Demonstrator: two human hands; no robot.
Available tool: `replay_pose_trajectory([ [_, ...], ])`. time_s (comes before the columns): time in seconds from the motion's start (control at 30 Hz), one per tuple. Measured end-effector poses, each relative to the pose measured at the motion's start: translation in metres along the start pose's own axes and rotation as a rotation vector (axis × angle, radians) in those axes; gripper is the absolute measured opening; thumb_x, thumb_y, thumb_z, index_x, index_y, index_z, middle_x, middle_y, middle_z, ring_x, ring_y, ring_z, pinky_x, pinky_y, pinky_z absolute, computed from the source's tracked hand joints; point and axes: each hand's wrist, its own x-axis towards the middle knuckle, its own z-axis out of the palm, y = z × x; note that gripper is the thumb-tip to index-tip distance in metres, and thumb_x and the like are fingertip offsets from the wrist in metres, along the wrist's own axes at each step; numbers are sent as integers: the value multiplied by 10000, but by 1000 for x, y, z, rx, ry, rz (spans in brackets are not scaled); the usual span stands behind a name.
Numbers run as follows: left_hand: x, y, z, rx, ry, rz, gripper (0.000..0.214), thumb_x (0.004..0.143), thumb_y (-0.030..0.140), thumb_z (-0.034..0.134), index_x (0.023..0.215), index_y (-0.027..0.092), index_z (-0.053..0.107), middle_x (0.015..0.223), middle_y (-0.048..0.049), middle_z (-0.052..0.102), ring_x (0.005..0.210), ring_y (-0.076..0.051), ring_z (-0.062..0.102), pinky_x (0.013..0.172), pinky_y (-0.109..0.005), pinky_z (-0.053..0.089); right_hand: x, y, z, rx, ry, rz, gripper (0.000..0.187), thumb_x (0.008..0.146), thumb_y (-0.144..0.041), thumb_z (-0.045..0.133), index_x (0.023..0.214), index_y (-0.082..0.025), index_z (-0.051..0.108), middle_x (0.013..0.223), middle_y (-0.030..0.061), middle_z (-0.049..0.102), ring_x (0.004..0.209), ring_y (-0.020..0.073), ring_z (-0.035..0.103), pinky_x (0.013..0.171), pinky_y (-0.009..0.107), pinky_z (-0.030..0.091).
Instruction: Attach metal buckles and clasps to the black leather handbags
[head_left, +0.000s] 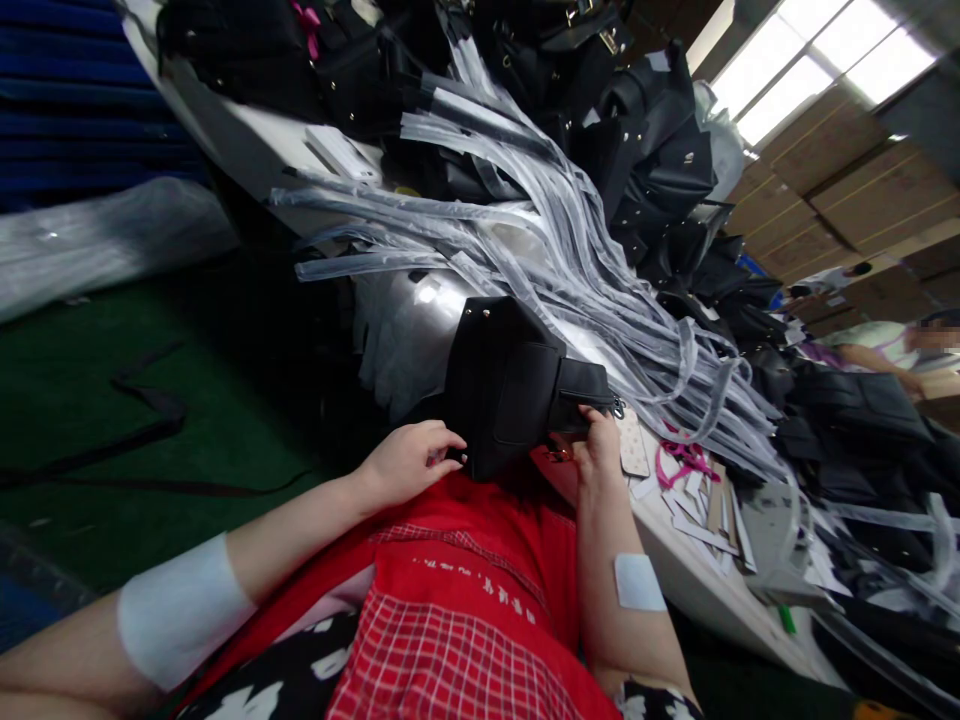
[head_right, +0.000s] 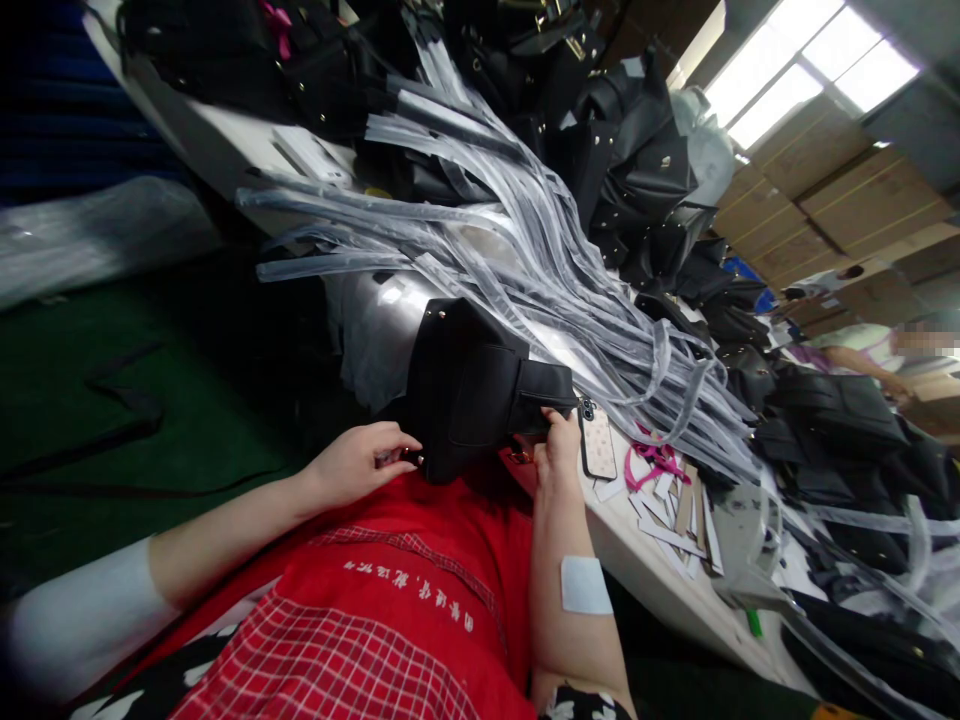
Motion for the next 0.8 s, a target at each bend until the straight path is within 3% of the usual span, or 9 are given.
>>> replay_pose_trajectory([
  [0.4, 8, -9, 9, -8, -78, 36, 102, 859, 191, 598, 808, 199, 687, 816, -15, 624, 755, -132, 589, 700, -241, 443, 3, 3, -3, 83, -42, 29, 397, 552, -109, 647, 931, -213, 594, 643, -47, 699, 526, 171, 642, 573, 369, 581],
  [0.5, 8, -7, 0, -67, -142, 2, 69, 833, 190, 598, 791, 191, 654, 821, -19, 624, 754, -142, 582, 699, -258, 456, 0, 3, -2, 105, -60, 24, 422, 549, -111, 660, 958, -208, 617, 652, -40, 708, 519, 162, 639, 591, 352, 582],
  [0.57, 13, -6, -13, -226, -167, -54, 81, 848, 219, 563, 812, 189, 629, 840, -24, 639, 753, -145, 598, 694, -265, 481, -1, 3, -2, 109, -56, 21, 437, 544, -111, 659, 968, -208, 620, 661, -39, 712, 528, 164, 645, 592, 345, 582],
  [0.67, 33, -7, -40, -516, -27, -198, 154, 881, 322, 521, 861, 183, 585, 844, -30, 663, 719, -146, 635, 655, -268, 525, 0, 2, -3, 118, -56, 14, 438, 525, -108, 665, 948, -208, 609, 672, -41, 716, 547, 166, 653, 583, 334, 580],
  [0.8, 80, -12, -72, -534, 353, -216, 249, 826, 386, 592, 968, 181, 603, 801, -5, 640, 613, -122, 600, 595, -254, 522, -2, 2, -4, 102, -60, 35, 453, 530, -129, 680, 963, -223, 583, 685, -42, 718, 561, 181, 663, 564, 351, 578],
])
